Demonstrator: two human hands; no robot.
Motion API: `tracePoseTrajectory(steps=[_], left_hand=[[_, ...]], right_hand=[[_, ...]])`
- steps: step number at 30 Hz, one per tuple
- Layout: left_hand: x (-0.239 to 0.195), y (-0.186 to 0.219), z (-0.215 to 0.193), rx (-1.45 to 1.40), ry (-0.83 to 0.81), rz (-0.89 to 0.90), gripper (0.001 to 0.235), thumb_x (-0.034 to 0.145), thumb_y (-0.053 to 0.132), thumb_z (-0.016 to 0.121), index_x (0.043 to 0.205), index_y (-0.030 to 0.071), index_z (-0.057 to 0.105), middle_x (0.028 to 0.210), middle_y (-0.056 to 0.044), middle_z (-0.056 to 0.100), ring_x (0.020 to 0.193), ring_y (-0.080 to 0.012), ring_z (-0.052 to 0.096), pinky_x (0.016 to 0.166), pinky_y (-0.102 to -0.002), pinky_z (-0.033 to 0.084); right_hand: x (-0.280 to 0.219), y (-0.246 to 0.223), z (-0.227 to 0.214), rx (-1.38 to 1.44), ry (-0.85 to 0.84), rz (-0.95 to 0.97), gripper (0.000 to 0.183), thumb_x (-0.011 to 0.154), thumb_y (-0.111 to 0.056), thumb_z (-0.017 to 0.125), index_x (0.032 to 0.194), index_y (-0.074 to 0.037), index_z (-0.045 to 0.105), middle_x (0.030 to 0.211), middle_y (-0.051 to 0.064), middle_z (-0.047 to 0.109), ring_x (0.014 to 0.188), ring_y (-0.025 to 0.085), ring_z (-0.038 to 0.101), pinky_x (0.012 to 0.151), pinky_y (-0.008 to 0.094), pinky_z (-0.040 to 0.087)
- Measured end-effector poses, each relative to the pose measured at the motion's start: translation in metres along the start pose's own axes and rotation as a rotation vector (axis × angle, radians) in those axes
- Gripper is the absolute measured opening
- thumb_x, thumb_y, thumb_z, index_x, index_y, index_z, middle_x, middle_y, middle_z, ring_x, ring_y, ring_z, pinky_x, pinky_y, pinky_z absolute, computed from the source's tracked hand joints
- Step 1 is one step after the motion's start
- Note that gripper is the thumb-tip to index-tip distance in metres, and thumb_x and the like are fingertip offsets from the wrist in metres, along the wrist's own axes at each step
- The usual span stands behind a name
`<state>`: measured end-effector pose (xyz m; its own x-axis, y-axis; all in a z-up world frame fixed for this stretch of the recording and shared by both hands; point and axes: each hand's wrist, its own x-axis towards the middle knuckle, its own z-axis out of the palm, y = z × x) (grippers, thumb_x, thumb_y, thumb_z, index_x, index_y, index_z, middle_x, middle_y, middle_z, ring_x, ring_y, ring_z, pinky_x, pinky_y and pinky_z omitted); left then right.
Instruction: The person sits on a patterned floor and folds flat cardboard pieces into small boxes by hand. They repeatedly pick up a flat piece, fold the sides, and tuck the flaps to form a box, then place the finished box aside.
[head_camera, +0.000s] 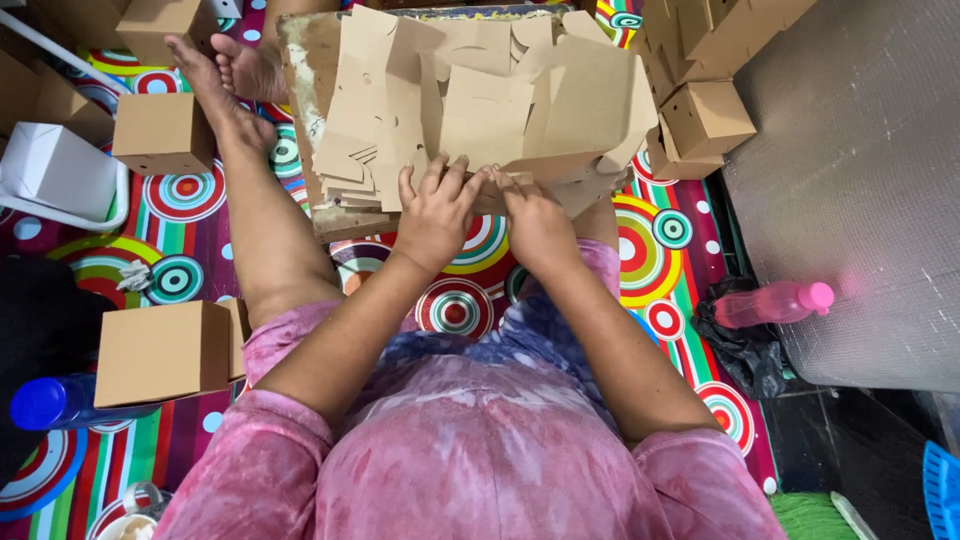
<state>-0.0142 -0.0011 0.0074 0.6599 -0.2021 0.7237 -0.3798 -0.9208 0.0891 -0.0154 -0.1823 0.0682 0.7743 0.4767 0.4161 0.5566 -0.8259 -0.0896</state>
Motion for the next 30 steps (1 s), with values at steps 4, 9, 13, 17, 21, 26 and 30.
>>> tracePoseTrajectory(steps=[4,9,13,17,21,26,30], left_hand=[[0.007,-0.012,0.014,-0.067,-0.022,-0.018,0.028,0.094,0.023,0.065,0.122,0.025,0.065,0.105,-0.002,0.055,0.116,-0.0268,0.055,0.107,-0.066,0.029],[0.027,-0.016,0.015,-0.172,-0.149,-0.167,0.024,0.085,0.027,0.074,0.107,0.023,0.067,0.093,0.003,0.053,0.098,-0.024,0.058,0.096,-0.055,0.046],[0.04,-0.004,-0.024,-0.299,-0.102,-0.332,0.059,0.086,0.021,0.084,0.138,0.019,0.058,0.133,-0.016,0.045,0.131,-0.0442,0.043,0.109,-0.065,0.037],[0.032,-0.009,-0.013,-0.578,-0.025,-0.611,0.069,0.087,0.019,0.087,0.146,0.017,0.05,0.139,-0.023,0.041,0.134,-0.0518,0.049,0.112,-0.063,0.044],[0.017,0.014,-0.022,-0.417,-0.011,-0.362,0.049,0.098,0.041,0.068,0.14,0.017,0.056,0.128,-0.013,0.056,0.122,-0.0335,0.057,0.1,-0.052,0.048],[0.029,-0.017,-0.003,-0.362,0.502,-0.213,0.043,0.093,0.014,0.077,0.126,-0.008,0.059,0.116,-0.032,0.06,0.114,-0.0511,0.06,0.106,-0.054,0.044],[0.047,-0.099,0.051,-0.614,0.242,-0.815,0.074,0.094,0.016,0.078,0.155,0.016,0.035,0.144,-0.022,0.042,0.142,-0.0455,0.04,0.121,-0.056,0.034]], right_hand=[[-0.013,-0.003,0.006,0.052,0.199,-0.15,0.053,0.094,-0.005,0.059,0.147,-0.012,0.056,0.117,0.019,0.066,0.095,0.04,0.072,0.079,0.049,0.062],[-0.052,0.005,0.011,0.212,0.396,-0.262,0.035,0.094,-0.01,0.065,0.125,-0.023,0.076,0.125,0.001,0.072,0.101,0.021,0.072,0.089,0.036,0.058],[-0.03,0.043,-0.017,0.406,0.619,0.057,0.04,0.089,-0.013,0.081,0.125,-0.012,0.063,0.109,0.013,0.064,0.096,0.036,0.065,0.084,0.044,0.055],[0.009,0.051,-0.044,0.342,0.507,0.076,0.066,0.091,-0.02,0.087,0.149,-0.014,0.057,0.153,0.019,0.028,0.135,0.05,0.047,0.109,0.059,0.049],[0.034,0.003,-0.071,0.501,0.305,0.292,0.101,0.092,-0.082,0.055,0.166,-0.03,0.012,0.174,0.016,0.005,0.16,0.048,0.027,0.113,0.071,0.046],[0.028,0.051,-0.047,0.445,0.255,0.583,0.084,0.088,-0.016,0.08,0.158,-0.02,0.032,0.151,0.029,0.048,0.133,0.052,0.053,0.109,0.065,0.046],[0.016,0.094,-0.038,0.5,0.456,0.349,0.061,0.086,0.006,0.064,0.142,-0.011,0.046,0.139,0.018,0.059,0.13,0.039,0.057,0.112,0.051,0.041]])
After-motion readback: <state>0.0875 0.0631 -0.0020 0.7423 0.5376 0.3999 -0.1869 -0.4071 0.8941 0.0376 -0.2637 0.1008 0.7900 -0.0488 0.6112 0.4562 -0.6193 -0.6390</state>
